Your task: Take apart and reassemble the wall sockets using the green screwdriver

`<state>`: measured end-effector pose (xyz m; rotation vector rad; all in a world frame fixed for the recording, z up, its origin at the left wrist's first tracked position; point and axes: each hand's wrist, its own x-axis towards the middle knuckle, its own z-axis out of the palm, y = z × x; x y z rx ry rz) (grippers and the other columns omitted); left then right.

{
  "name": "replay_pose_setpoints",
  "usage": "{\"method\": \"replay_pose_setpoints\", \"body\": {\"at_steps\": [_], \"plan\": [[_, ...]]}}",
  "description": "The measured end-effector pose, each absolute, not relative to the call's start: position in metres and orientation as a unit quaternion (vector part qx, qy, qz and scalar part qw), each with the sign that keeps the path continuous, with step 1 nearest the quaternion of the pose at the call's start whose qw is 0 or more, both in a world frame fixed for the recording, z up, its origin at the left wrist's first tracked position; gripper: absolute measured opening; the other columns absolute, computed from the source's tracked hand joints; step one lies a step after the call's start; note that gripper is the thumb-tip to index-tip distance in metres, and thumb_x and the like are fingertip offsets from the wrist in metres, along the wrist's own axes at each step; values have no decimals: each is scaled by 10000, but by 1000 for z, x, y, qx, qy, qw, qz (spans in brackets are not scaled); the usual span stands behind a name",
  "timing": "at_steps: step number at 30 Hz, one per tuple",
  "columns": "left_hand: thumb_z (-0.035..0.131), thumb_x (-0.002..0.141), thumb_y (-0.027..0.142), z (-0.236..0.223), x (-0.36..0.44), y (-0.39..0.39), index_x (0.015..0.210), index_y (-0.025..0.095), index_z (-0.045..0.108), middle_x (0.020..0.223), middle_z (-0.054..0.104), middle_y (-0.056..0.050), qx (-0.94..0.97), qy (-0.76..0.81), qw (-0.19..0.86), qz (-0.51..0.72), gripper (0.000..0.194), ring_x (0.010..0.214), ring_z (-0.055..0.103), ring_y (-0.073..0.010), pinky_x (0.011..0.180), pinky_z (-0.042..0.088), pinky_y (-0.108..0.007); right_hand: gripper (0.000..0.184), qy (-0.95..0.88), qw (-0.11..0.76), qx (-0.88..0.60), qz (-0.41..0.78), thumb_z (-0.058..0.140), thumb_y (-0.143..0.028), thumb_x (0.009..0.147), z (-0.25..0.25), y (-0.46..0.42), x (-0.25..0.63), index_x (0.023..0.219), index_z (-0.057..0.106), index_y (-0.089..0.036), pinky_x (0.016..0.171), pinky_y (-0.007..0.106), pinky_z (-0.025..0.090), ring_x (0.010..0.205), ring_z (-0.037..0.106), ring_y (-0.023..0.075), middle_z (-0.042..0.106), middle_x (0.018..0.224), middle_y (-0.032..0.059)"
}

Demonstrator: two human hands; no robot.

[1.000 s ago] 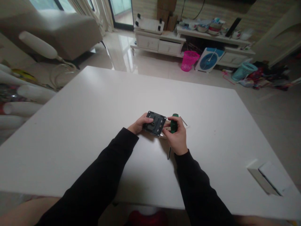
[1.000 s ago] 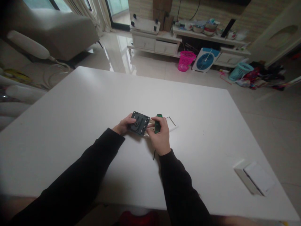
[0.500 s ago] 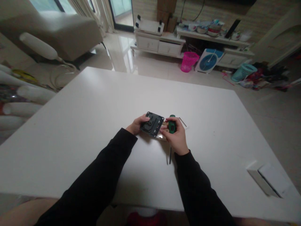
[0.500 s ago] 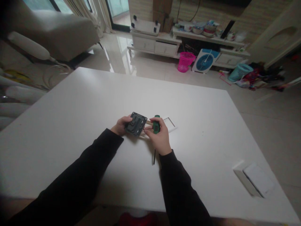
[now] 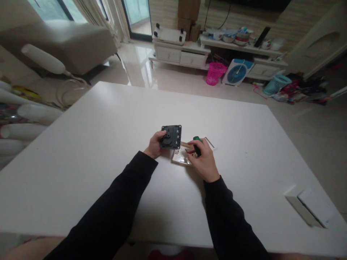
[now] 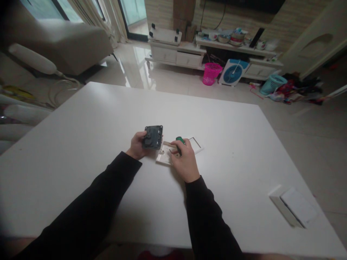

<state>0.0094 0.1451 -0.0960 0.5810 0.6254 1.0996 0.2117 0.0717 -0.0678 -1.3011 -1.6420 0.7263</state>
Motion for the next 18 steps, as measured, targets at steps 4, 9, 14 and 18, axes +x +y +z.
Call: {"method": "replay_pose_setpoints", "body": {"at_steps": [4, 9, 14, 18], "plan": [[773, 691, 420, -90, 15, 148, 971, 150, 737, 867, 808, -56, 245, 297, 713, 586, 391, 750, 762, -201, 701, 635, -285, 353, -667, 433, -529, 295, 651, -54, 782, -68, 70, 209, 1059, 710, -264, 787, 395, 660, 863, 679, 200, 573, 1112, 55], [784, 780, 474, -91, 16, 149, 1027, 161, 711, 784, 771, -23, 271, 321, 699, 579, 405, 620, 714, -149, 521, 550, -208, 357, -681, 414, -532, 286, 632, -30, 787, -68, 69, 207, 1049, 711, -259, 805, 385, 647, 916, 668, 215, 565, 1097, 60], [793, 826, 542, -93, 17, 151, 1021, 151, 699, 782, 768, -40, 296, 332, 691, 571, 447, 590, 700, -145, 430, 472, -190, 415, -683, 403, -546, 271, 623, -6, 753, -69, 69, 209, 1056, 727, -270, 785, 367, 627, 982, 661, 241, 570, 1089, 62], [861, 749, 576, -94, 19, 153, 995, 139, 695, 787, 769, -46, 319, 312, 698, 561, 529, 590, 706, -155, 421, 480, -203, 419, -677, 404, -546, 283, 611, 2, 753, -69, 69, 209, 1059, 726, -260, 784, 375, 616, 945, 661, 232, 566, 1091, 61]]}}
